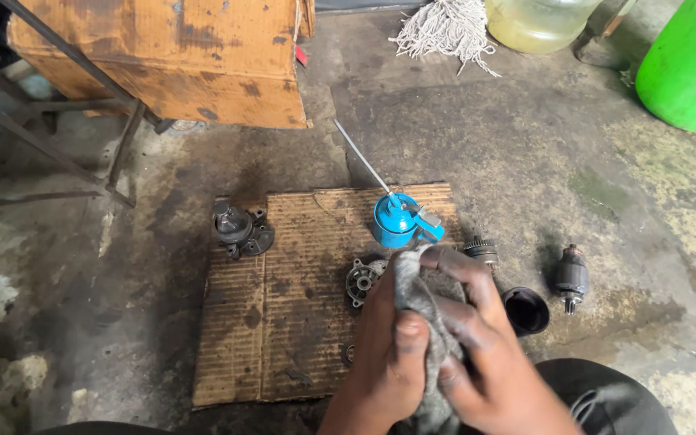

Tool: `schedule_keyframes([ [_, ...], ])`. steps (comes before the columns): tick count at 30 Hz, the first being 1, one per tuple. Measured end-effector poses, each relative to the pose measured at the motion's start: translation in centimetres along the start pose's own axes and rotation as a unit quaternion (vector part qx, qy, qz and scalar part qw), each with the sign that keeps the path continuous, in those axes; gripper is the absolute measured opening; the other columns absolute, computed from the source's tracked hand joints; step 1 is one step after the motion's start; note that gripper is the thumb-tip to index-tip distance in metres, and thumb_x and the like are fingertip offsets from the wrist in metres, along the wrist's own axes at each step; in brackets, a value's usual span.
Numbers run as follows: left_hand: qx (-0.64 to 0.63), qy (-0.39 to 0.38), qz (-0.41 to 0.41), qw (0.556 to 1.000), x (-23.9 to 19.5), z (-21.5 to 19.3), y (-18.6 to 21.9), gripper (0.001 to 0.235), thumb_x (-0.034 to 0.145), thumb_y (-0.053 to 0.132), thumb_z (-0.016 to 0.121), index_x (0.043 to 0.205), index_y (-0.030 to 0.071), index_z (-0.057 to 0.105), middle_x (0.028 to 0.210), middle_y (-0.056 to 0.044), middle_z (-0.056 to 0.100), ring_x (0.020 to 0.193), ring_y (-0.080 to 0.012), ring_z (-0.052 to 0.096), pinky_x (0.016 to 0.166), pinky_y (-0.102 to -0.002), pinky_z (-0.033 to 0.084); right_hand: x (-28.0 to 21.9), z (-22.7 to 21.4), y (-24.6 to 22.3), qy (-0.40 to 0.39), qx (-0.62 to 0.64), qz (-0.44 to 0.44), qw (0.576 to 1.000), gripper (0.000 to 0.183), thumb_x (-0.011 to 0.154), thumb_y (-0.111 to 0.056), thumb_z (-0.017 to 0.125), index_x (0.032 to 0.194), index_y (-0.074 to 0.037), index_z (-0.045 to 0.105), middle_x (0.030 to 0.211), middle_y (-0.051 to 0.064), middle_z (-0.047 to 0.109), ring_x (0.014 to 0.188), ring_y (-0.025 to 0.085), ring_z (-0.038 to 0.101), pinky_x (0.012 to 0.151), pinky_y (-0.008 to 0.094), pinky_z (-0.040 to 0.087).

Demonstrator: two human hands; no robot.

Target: The person sits on the floor and cleans a cylindrical metal mechanical part using a rag. They wipe the exterior and interior surfaces of the part, then spray it with a blue oil can. The person continues to wipe the part and other disassembled components on the cardboard mat.

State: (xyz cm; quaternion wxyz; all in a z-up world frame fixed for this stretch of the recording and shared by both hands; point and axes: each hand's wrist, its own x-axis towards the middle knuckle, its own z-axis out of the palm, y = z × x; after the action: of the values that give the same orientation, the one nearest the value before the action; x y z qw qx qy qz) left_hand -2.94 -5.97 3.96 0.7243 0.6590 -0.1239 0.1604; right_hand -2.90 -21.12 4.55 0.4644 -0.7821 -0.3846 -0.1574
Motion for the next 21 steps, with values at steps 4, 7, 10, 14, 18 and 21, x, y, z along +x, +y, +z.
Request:
schedule_keyframes([
  [4, 0.043, -0.041, 0.083, 0.995, -0.3, -0.4, -0.4, 0.092, 0.099, 0.083, 0.035, 0.131, -0.001, 0.054, 0.118, -0.021, 0.067, 0.110, -0.0388, 0.070, 0.098, -0.043, 0.055, -0.9, 1.7, 0.3, 0.114, 0.071, 0.101, 0.986, 0.029, 0.091, -0.003, 0.064, 0.120, -0.006, 0.065, 0.132, 0.017, 0.061, 0.128, 0.030, 0.059, 0.115, 0.039, 0.043],
  [7, 0.146, -0.042, 0.159, 0.975, -0.6, 0.1, -1.3, 0.087, 0.104, 0.079, 0.041, 0.138, 0.000, 0.053, 0.122, -0.020, 0.068, 0.112, -0.0389, 0.072, 0.103, -0.044, 0.056, -1.6, 1.5, 0.6, 0.188, 0.246, 0.260, 0.915, 0.024, 0.100, -0.002, 0.061, 0.120, 0.005, 0.072, 0.120, 0.020, 0.061, 0.112, 0.031, 0.059, 0.103, 0.041, 0.045],
  [10, 0.145, -0.041, 0.167, 0.974, -1.0, 0.3, -1.8, 0.077, 0.104, 0.072, 0.045, 0.134, 0.002, 0.058, 0.117, -0.020, 0.067, 0.104, -0.0383, 0.072, 0.094, -0.045, 0.058, -1.1, 1.2, 0.7, 0.202, 0.321, 0.310, 0.872, 0.033, 0.100, -0.003, 0.052, 0.129, 0.003, 0.066, 0.138, 0.019, 0.058, 0.127, 0.030, 0.056, 0.110, 0.043, 0.041],
  [14, 0.094, 0.019, 0.134, 0.986, -0.9, 0.6, -2.5, 0.056, 0.112, 0.055, 0.048, 0.127, 0.002, 0.061, 0.119, -0.020, 0.069, 0.107, -0.0386, 0.071, 0.096, -0.047, 0.056, 0.0, -1.3, 0.1, -0.040, 0.267, 0.185, 0.945, 0.053, 0.090, 0.002, 0.051, 0.143, 0.001, 0.054, 0.172, 0.015, 0.028, 0.155, 0.030, 0.035, 0.122, 0.044, 0.027],
  [18, 0.017, -0.004, 0.064, 0.998, 0.3, -0.2, -0.4, 0.055, 0.100, 0.053, 0.049, 0.107, 0.000, 0.064, 0.100, -0.019, 0.070, 0.092, -0.0372, 0.072, 0.083, -0.047, 0.055, 0.5, -1.2, -0.4, -0.040, 0.188, 0.124, 0.974, 0.053, 0.090, -0.002, 0.061, 0.142, 0.000, 0.050, 0.161, 0.020, 0.041, 0.153, 0.033, 0.037, 0.125, 0.045, 0.025],
  [21, 0.033, -0.020, 0.102, 0.994, 0.7, -0.1, 1.1, 0.059, 0.097, 0.059, 0.053, 0.104, 0.001, 0.064, 0.098, -0.018, 0.070, 0.089, -0.0355, 0.076, 0.081, -0.044, 0.060, -1.0, 0.4, 0.3, 0.060, 0.208, 0.150, 0.965, 0.039, 0.095, -0.005, 0.058, 0.134, 0.000, 0.059, 0.147, 0.020, 0.056, 0.141, 0.032, 0.052, 0.119, 0.043, 0.038],
])
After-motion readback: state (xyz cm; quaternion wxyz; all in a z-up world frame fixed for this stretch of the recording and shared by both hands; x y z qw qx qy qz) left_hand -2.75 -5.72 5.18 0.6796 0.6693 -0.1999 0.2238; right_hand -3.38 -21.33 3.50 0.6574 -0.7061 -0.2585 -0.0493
